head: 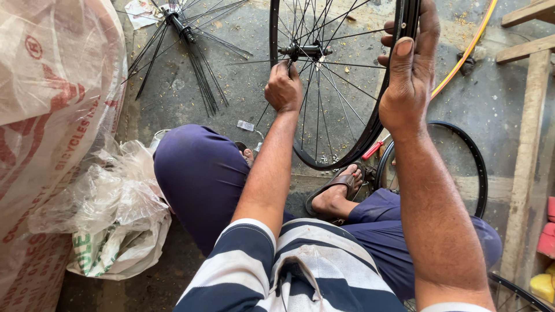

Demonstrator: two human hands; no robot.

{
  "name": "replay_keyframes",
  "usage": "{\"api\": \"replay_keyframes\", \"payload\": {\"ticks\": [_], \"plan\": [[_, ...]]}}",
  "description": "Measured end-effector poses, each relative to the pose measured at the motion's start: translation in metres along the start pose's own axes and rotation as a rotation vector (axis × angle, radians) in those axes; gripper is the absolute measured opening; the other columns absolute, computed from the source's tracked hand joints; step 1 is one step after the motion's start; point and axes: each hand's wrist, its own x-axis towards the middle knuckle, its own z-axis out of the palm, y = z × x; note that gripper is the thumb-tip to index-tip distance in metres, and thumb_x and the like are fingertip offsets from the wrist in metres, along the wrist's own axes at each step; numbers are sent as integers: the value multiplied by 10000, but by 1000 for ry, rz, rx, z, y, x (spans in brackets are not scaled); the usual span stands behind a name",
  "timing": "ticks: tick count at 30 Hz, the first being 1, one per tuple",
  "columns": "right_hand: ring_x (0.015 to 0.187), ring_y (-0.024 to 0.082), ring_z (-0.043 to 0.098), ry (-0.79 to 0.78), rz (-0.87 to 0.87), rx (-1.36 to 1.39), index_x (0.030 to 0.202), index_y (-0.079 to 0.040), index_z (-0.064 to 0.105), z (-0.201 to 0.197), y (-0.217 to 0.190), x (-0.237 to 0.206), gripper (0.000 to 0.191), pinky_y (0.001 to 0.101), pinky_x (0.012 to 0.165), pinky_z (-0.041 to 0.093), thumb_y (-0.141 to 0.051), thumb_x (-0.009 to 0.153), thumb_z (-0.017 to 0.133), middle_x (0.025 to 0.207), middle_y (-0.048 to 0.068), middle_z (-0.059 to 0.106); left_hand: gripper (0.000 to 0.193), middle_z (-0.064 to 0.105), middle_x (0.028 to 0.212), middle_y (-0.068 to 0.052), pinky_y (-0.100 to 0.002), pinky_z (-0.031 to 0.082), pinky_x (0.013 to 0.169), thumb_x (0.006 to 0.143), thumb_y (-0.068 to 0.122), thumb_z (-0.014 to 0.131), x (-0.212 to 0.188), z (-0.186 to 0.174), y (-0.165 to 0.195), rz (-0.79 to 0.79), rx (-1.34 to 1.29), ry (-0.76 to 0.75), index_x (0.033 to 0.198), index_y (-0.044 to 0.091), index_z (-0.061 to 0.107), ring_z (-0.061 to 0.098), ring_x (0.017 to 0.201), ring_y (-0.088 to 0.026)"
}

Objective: The person sits on the floor of a bicycle workshop lacing a bicycle wheel. They thread spokes through the hub, insert each spoke into the rim, and rotate the wheel as they work around it, with loose spokes and a screwdriver lying nearby.

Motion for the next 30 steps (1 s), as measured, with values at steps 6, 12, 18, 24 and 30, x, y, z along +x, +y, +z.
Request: {"api": "replay_keyframes", "payload": {"ticks": [6,12,18,24,30], "plan": [[1145,102,596,4,0,-9,1640,-233,282,-3,-3,-1,654,260,919,531,-627,1163,495,1369,37,643,125,715,1012,-23,-355,613,630,913,232,734,-9,-4,4,48,-45,32,1001,147,761,744,731,-225],[994,82,531,-26,-58,-67,1567,-138,494,-8,-8,-2,589,259,904,507,-596,1197,475,1158,7,585,146,720,1018,-49,-331,619,572,965,183,662,-13,0,-1,-12,-106,-36,1069,105,729,731,668,-193],[913,91,525,-44,-69,-90,1321,-46,604,-19,-9,1,557,257,816,460,-571,1210,455,1020,-4,513,114,695,972,-79,-357,620,582,948,154,649,-19,4,-6,77,-108,-62,1004,61,686,732,667,-223],[1008,98,568,-39,-45,-64,1311,-49,602,-19,-3,6,566,265,891,524,-580,1187,451,1152,17,609,131,707,1023,-100,-364,629,613,993,125,628,-10,6,-13,235,-125,-90,1079,43,683,740,694,-261],[1167,122,621,-30,-44,46,1371,-57,578,-19,17,8,598,281,911,557,-607,1175,452,1290,34,639,128,743,1050,-65,-418,620,656,959,138,648,11,5,-25,263,-195,-295,1063,88,702,752,778,-289]]}}
